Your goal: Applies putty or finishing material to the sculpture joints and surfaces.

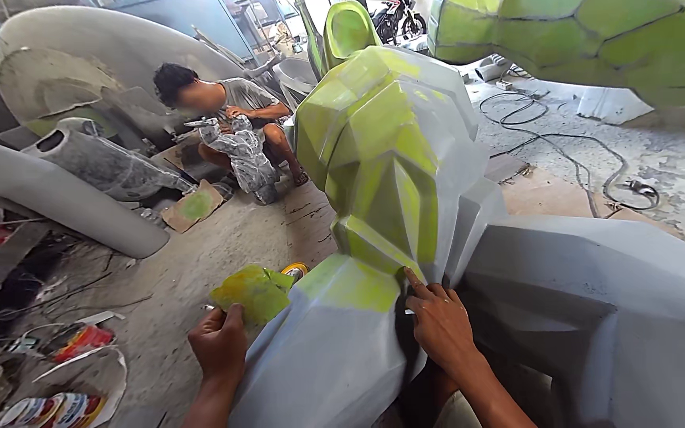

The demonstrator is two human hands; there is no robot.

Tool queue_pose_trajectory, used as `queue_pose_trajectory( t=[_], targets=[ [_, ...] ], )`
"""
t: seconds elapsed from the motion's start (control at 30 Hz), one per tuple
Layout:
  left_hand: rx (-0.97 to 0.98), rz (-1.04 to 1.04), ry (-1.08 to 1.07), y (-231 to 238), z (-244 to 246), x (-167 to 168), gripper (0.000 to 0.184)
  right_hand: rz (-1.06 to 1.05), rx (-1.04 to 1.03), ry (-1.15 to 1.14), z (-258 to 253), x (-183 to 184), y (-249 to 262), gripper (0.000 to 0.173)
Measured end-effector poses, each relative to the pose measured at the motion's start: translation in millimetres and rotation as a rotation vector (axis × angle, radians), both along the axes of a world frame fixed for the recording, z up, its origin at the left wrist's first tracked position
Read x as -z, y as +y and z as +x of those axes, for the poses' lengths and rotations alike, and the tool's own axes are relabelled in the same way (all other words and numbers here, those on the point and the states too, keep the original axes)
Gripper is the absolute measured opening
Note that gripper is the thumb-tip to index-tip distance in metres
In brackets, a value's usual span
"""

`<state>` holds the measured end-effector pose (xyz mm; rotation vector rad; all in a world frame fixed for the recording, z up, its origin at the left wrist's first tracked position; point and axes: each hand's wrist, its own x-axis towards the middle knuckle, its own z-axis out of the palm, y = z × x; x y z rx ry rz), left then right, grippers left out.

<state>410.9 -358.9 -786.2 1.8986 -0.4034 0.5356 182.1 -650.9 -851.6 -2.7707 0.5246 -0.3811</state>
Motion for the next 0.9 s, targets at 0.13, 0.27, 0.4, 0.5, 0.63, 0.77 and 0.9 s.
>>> queue_pose_trajectory(
  t=[0.13,0.27,0.4,0.5,0.63,0.77,0.9],
  targets=[
    [-0.002,-0.005,0.0,-1.1,1.6,-0.5,0.024,-0.015,0.026,0.128,3.1,-10.3,4.2,0.026],
    [-0.005,0.016,-0.001,0.7,2.9,0.9,0.022,-0.022,0.063,0.225,0.9,-14.0,10.7,0.034],
    [-0.013,0.01,0.004,-0.1,1.6,-0.1,0.022,0.067,0.103,0.2,-6.3,-12.8,15.8,0.034],
    [-0.018,0.016,0.011,0.0,1.8,-1.1,0.023,0.173,0.288,-0.235,-14.8,9.6,11.6,0.028],
    [-0.012,0.006,0.015,0.8,3.4,0.8,0.022,0.394,0.47,-0.635,-1.9,41.9,1.9,0.036],
    [-0.007,0.01,0.016,1.1,4.4,0.7,0.021,0.433,0.517,-0.701,26.0,55.9,9.3,0.04],
    [-0.016,0.008,0.02,-0.6,5.0,-1.3,0.024,0.39,0.487,-0.644,33.8,59.5,24.2,0.045]
  ],
)
